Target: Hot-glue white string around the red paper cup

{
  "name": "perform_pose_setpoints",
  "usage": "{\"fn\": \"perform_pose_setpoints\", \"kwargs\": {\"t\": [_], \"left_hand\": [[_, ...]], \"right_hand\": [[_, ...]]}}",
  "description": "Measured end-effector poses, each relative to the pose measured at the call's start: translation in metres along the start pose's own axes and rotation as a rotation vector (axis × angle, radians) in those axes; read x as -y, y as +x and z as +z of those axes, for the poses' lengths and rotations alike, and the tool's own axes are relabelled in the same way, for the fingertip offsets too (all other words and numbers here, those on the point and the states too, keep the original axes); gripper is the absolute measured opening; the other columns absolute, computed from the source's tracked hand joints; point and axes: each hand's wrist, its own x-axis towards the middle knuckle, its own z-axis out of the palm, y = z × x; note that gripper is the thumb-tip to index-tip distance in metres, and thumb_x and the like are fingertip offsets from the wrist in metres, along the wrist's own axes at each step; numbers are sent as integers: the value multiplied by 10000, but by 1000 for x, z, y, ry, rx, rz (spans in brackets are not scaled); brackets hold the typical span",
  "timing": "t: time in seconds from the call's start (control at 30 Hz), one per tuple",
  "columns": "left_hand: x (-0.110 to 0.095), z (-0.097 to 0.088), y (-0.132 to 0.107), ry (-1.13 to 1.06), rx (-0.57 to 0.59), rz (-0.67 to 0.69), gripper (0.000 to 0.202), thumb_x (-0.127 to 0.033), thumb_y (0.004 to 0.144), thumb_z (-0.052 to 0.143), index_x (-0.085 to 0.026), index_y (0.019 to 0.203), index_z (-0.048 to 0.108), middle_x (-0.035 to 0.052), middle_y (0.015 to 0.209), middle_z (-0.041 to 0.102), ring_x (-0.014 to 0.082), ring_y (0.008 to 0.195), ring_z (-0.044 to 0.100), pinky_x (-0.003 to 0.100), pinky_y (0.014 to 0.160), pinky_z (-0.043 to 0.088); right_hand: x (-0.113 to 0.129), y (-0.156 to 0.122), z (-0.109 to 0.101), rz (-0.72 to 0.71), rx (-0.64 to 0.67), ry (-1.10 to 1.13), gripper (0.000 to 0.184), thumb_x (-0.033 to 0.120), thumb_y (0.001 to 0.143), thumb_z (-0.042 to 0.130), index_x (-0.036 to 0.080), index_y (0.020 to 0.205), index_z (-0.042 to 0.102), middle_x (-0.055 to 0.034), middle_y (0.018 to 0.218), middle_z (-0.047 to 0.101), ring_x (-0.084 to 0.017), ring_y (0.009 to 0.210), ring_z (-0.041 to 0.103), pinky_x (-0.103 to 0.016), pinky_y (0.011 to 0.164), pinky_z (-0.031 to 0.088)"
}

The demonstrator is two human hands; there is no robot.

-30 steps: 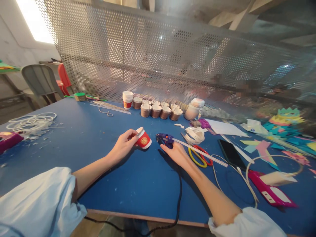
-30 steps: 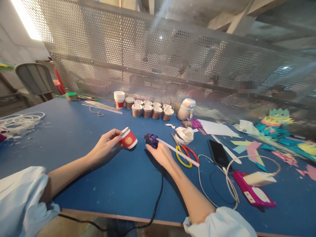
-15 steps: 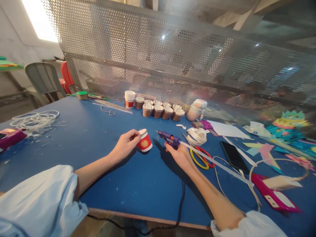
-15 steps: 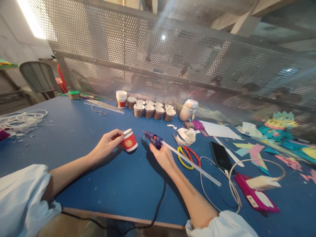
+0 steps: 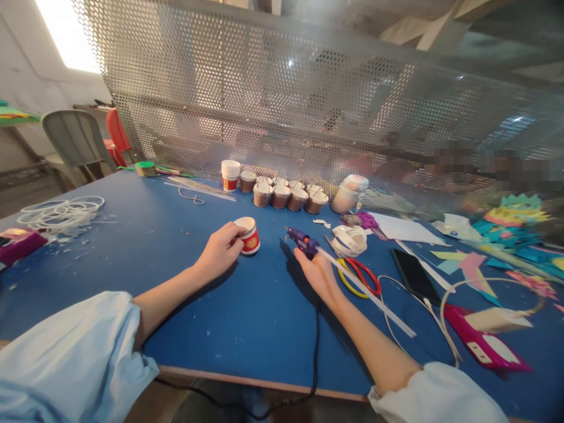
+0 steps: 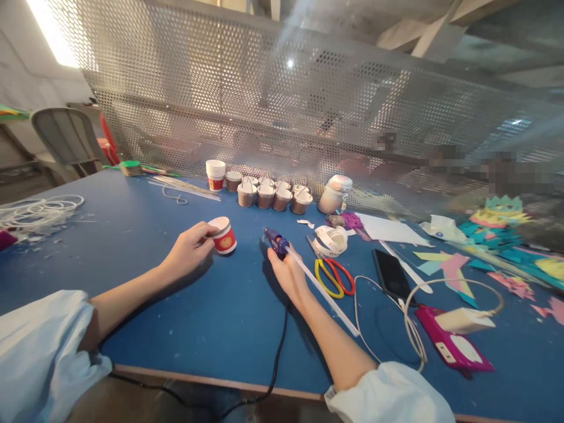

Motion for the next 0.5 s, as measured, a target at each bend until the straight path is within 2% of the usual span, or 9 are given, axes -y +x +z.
{"fn": "perform_pose_setpoints", "kwargs": {"t": [0.2, 0.37, 0.5], "left_hand": [[15, 0, 4, 113, 25, 62, 333, -121, 771, 402, -169, 954, 676, 78, 999, 612, 204, 931, 589, 335, 879, 466], [25, 1, 6, 217, 42, 109, 370, -115, 787, 411, -192, 1026, 683, 81, 1062, 609, 228, 1034, 556, 370, 942, 461], [25, -2, 7, 262, 33, 163, 400, -115, 797, 423, -190, 1114, 655, 91, 1112, 607, 238, 1068, 539, 378, 962, 454]], "right_hand": [[-9, 6, 6, -2, 85, -212, 328, 446, 854, 513, 179, 948, 679, -100, 860, 719, -287, 893, 671, -322, 714, 472], [-6, 3, 2, -33, 106, -201, 397, 479, 882, 495, 166, 1065, 656, -118, 991, 716, -287, 985, 657, -342, 798, 475], [-4, 0, -2, -30, 106, -137, 433, 513, 901, 448, 176, 1090, 643, -101, 981, 712, -273, 981, 647, -353, 828, 469]]}}
